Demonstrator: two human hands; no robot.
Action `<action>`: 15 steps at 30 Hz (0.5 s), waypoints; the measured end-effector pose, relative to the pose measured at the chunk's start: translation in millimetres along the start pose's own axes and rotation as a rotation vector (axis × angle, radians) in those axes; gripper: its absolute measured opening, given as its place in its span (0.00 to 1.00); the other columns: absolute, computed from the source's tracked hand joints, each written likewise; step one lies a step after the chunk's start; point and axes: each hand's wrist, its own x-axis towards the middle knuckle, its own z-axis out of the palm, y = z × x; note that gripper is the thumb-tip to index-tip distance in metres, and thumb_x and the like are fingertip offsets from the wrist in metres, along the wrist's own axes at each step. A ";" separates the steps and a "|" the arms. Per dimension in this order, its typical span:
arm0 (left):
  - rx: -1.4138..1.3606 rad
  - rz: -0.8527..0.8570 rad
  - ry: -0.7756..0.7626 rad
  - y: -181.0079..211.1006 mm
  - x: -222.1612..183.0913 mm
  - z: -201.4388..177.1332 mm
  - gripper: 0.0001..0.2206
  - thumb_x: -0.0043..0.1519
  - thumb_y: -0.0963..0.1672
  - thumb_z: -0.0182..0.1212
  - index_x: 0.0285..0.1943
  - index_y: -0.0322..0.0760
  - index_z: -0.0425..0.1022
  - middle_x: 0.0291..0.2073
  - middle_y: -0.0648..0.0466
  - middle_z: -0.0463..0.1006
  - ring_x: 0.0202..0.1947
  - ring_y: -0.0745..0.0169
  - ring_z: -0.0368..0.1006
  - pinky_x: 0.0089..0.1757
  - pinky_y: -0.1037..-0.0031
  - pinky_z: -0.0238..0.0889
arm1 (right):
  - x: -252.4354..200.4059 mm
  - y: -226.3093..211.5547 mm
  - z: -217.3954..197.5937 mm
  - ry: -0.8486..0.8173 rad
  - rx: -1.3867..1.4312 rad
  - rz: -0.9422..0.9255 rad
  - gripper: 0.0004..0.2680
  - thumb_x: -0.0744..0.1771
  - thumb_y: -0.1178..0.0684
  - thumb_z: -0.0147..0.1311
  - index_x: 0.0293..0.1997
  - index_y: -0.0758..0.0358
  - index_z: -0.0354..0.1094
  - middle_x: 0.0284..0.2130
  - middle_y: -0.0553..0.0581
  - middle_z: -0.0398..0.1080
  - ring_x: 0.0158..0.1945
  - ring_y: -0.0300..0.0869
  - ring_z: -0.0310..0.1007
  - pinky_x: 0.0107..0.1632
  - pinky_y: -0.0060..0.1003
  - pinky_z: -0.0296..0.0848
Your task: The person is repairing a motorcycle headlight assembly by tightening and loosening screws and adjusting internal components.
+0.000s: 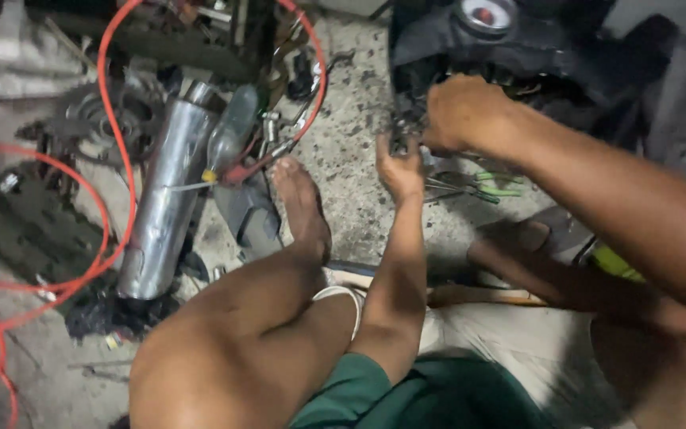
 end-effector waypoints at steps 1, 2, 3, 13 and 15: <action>-0.006 0.017 -0.019 7.1 -0.2 -0.7 0.21 0.55 0.44 0.67 0.56 0.26 0.73 0.50 0.39 0.81 0.48 0.44 0.79 0.51 0.65 0.70 | -2.8 2.0 -7.8 0.013 0.011 0.020 0.17 0.62 0.43 0.60 0.39 0.74 0.78 0.33 0.72 0.78 0.34 0.65 0.80 0.38 0.56 0.80; -0.049 0.045 -0.004 13.7 0.7 -1.7 0.18 0.56 0.42 0.66 0.53 0.28 0.73 0.44 0.42 0.81 0.41 0.47 0.78 0.46 0.67 0.70 | -4.7 3.5 -15.8 -0.007 -0.016 0.019 0.15 0.61 0.46 0.63 0.40 0.70 0.79 0.34 0.68 0.79 0.36 0.62 0.81 0.40 0.54 0.80; -0.082 0.067 0.021 17.0 2.4 -8.5 0.14 0.56 0.41 0.66 0.50 0.30 0.73 0.38 0.44 0.82 0.34 0.51 0.77 0.41 0.68 0.71 | -4.0 0.0 -22.3 -0.034 -0.043 0.002 0.13 0.60 0.49 0.65 0.41 0.67 0.79 0.35 0.64 0.80 0.38 0.59 0.81 0.41 0.51 0.79; -1.441 -0.765 0.015 -9.0 12.2 2.6 0.10 0.68 0.46 0.55 0.45 0.33 0.76 0.37 0.50 0.79 0.37 0.62 0.74 0.40 0.73 0.68 | 5.1 2.1 -7.3 0.347 -0.412 -0.640 0.09 0.64 0.59 0.53 0.21 0.54 0.75 0.24 0.51 0.77 0.24 0.44 0.76 0.29 0.39 0.76; -0.809 -0.202 -0.100 -15.1 9.9 11.4 0.14 0.58 0.30 0.54 0.49 0.33 0.72 0.40 0.53 0.78 0.39 0.67 0.72 0.42 0.77 0.67 | 4.1 14.3 -14.9 0.224 0.007 -0.386 0.03 0.59 0.55 0.61 0.29 0.59 0.77 0.25 0.57 0.78 0.29 0.54 0.78 0.37 0.48 0.77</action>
